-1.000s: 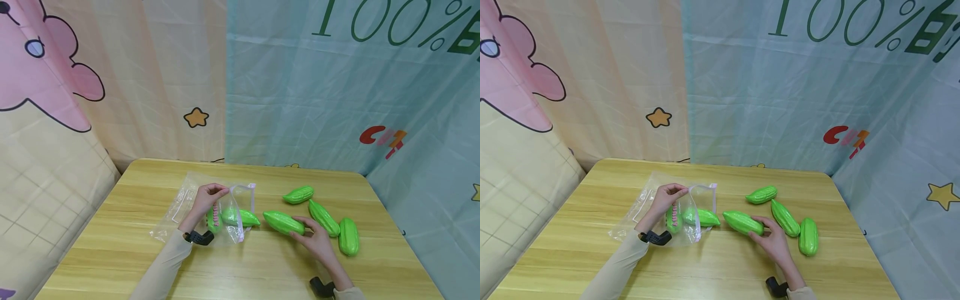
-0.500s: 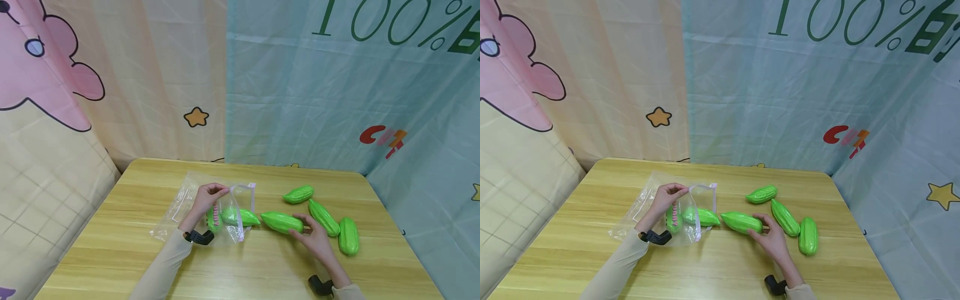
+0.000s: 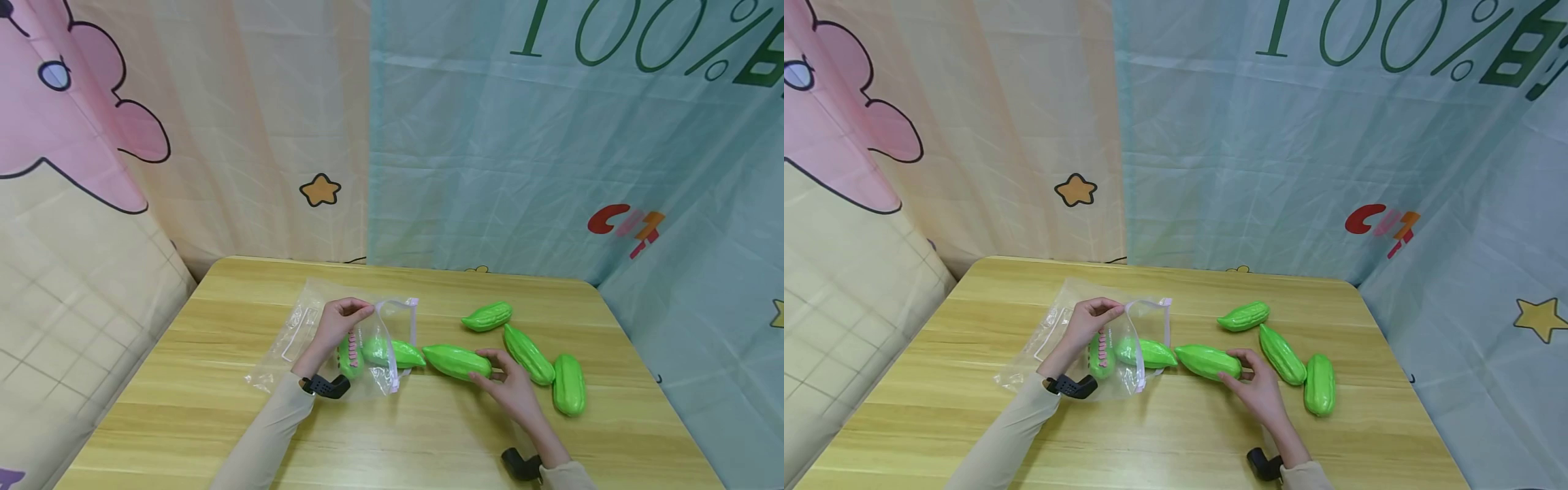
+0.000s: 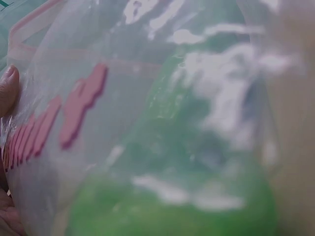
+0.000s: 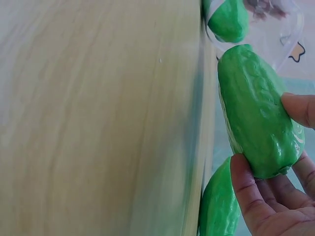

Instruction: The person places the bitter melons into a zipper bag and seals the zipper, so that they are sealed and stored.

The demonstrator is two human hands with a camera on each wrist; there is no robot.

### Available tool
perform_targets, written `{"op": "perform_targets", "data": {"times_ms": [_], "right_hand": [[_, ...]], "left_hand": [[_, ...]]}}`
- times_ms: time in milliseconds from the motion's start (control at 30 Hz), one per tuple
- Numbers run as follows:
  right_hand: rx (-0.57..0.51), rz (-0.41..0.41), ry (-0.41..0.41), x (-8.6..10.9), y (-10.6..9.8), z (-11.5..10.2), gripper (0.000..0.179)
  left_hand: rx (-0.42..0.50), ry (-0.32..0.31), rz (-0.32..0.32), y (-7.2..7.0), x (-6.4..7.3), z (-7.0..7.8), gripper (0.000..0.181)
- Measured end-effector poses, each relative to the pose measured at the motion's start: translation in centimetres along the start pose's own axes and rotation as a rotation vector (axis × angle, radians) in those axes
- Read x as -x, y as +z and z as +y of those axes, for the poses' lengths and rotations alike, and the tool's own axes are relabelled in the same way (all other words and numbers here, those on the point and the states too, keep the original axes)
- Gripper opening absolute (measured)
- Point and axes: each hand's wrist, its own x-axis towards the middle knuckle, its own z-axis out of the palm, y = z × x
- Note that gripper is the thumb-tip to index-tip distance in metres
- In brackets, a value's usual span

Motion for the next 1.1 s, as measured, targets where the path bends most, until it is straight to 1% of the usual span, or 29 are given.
{"op": "perform_targets", "data": {"times_ms": [33,133,267,367,500,567,733,800,933,1100], "right_hand": [[-0.001,-0.001,-0.006,0.0,0.0,0.0,0.043],[-0.001,-0.002,-0.008,0.3,0.0,-1.6,0.041],[0.003,-0.002,-0.002,0.8,-0.1,-4.1,0.038],[0.005,-0.002,-0.007,0.8,0.0,-4.2,0.037],[-0.020,-0.008,-0.013,0.6,0.1,-3.9,0.037],[-0.036,-0.008,-0.019,0.5,0.3,-3.2,0.037],[-0.048,-0.013,-0.026,0.0,0.7,-0.8,0.038],[-0.052,-0.019,-0.031,-0.1,0.7,-0.3,0.038],[-0.079,-0.025,-0.042,-0.2,0.8,-0.1,0.038],[-0.082,-0.033,-0.055,-0.2,0.7,-0.1,0.037]], "left_hand": [[0.004,0.000,0.000,0.0,0.0,0.0,0.028],[0.011,0.002,0.002,0.0,0.0,-0.1,0.029],[0.022,0.010,0.001,0.0,-0.1,-0.1,0.026],[0.031,0.001,-0.003,0.0,-0.1,0.0,0.023],[0.034,-0.027,-0.011,0.0,-0.2,0.2,0.021],[0.034,-0.033,-0.015,-0.1,-0.1,0.4,0.019],[0.012,-0.009,-0.025,0.1,0.8,2.5,0.017],[0.004,0.001,-0.027,0.2,1.1,3.1,0.017],[0.009,-0.001,-0.031,0.2,1.2,3.1,0.017],[0.009,0.000,-0.033,0.2,1.1,3.1,0.018]]}}
